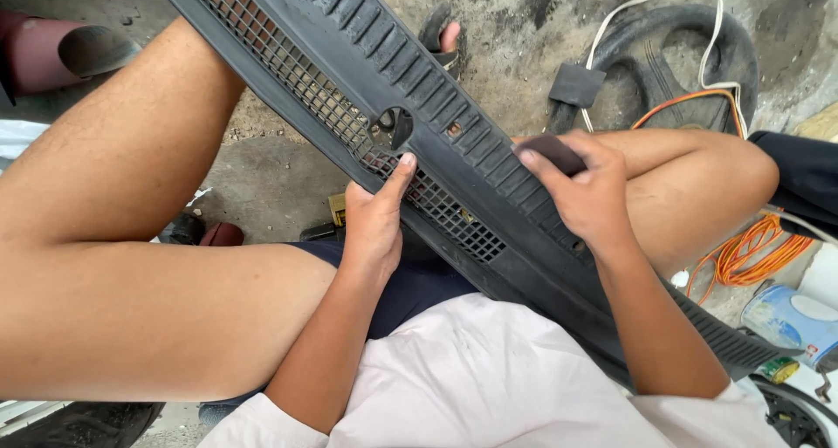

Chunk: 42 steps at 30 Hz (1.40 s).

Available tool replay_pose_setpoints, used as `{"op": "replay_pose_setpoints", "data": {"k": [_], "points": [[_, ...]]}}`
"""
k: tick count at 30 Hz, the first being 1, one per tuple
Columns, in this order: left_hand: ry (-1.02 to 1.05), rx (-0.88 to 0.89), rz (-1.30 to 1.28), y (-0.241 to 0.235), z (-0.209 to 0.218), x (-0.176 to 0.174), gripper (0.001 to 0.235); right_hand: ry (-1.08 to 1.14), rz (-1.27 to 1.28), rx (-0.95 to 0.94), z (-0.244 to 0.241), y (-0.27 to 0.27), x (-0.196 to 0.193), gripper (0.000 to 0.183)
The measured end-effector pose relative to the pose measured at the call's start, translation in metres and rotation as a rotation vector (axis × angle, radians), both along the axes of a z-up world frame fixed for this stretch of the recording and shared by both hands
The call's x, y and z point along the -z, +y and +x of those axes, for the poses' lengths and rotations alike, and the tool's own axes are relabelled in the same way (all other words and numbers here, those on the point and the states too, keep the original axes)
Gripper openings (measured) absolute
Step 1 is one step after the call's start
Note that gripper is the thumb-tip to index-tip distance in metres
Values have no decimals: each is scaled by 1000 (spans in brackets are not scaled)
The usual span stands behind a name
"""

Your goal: The person sands a plastic car cowl vent grille manually with sandpaper.

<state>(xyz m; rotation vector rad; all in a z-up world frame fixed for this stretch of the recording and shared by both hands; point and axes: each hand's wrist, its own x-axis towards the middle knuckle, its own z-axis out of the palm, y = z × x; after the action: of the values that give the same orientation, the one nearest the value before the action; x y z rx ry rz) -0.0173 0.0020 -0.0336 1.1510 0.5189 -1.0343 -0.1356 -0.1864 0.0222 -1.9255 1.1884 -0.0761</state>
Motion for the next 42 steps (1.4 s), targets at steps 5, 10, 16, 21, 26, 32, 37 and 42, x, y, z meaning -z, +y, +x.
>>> {"op": "replay_pose_setpoints", "data": {"k": [5,10,16,21,26,32,37,42], "points": [[18,1,45,3,2,10,66,-139,69,-59,45,-9,22,11],[36,2,21,-2,11,-8,70,-43,70,-33,27,-6,5,13],[44,50,-11,-2,17,-19,68,76,129,75,1,-6,1,12],[58,67,12,-5,19,-25,70,13,118,-3,34,-9,17,13],[65,-85,-61,4,5,-1,29,-202,149,-272,87,-19,33,14],[47,-75,-107,6,8,-8,33,-374,-108,-430,105,-27,-2,17],[60,-77,-94,5,9,-8,31,-276,-354,-681,61,-13,-37,41],[14,-2,-21,2,10,-18,63,-205,-494,-799,-9,-8,-23,46]]}}
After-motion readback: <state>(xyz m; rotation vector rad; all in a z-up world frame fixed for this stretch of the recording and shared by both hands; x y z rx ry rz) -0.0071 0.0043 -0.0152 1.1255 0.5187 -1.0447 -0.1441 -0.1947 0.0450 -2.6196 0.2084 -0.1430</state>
